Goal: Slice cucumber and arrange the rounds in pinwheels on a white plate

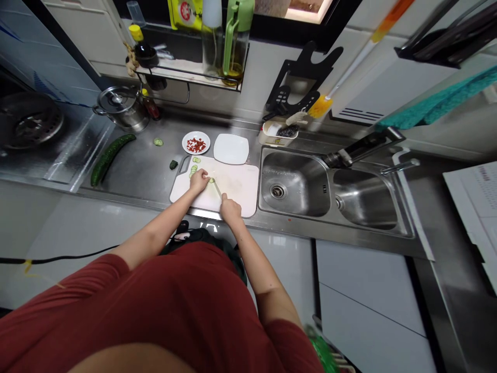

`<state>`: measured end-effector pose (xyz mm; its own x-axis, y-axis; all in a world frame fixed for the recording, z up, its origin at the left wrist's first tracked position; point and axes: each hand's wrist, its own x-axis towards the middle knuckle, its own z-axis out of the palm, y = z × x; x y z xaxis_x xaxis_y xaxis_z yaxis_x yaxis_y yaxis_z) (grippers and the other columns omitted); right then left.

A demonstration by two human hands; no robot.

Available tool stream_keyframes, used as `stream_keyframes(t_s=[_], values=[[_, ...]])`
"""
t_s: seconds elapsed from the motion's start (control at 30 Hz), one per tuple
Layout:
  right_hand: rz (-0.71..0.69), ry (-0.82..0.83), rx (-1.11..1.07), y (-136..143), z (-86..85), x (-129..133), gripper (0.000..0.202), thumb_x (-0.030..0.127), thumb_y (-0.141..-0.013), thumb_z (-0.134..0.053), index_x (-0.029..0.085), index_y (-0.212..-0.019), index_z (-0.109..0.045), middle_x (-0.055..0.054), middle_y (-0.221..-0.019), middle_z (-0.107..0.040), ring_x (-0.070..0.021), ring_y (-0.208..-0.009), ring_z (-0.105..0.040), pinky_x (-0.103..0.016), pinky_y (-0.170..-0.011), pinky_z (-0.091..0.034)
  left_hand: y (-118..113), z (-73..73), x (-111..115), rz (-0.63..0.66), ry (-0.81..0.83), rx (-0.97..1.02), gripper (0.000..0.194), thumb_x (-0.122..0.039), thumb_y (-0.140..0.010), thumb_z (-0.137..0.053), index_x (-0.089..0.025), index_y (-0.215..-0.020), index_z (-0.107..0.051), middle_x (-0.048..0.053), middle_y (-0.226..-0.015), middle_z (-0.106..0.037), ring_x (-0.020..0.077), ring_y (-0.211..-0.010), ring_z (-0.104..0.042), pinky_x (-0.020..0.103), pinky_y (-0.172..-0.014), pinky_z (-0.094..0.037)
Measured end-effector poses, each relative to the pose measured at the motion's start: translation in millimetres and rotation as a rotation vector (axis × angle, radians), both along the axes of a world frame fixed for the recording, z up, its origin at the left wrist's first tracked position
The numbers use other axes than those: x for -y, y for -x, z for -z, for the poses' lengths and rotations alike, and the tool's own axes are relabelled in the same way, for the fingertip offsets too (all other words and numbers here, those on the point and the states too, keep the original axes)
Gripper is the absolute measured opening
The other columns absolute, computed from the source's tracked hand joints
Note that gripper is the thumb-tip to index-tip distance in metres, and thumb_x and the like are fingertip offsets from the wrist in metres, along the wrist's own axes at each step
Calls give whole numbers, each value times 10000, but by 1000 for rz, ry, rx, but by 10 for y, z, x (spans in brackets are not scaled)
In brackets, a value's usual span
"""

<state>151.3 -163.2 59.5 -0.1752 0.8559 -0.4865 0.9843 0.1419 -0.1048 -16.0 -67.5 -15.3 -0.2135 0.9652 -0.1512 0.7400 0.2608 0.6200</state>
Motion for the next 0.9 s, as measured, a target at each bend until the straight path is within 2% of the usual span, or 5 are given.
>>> stream_keyframes(t_s=[0.5, 0.9], values=[[-57, -6, -26, -51, 56, -73, 341, 131, -914, -339, 189, -1248, -372, -141, -999, -653, -251, -936, -638, -337, -772, -460, -3, -36, -10, -5, 18, -11, 140, -231, -786, -588, -228, -926, -578, 44, -867, -634, 211, -899, -599, 295, -793, -407], [-114, 30, -12, -28, 52, -292, 375, 107, -913, -346, 181, -1280, -362, -152, -1025, -649, -242, -964, -633, -329, -786, -464, -11, -56, -13, -5, 43, -18, 141, -243, -792, -598, -234, -931, -576, 43, -880, -632, 208, -911, -597, 297, -800, -406]])
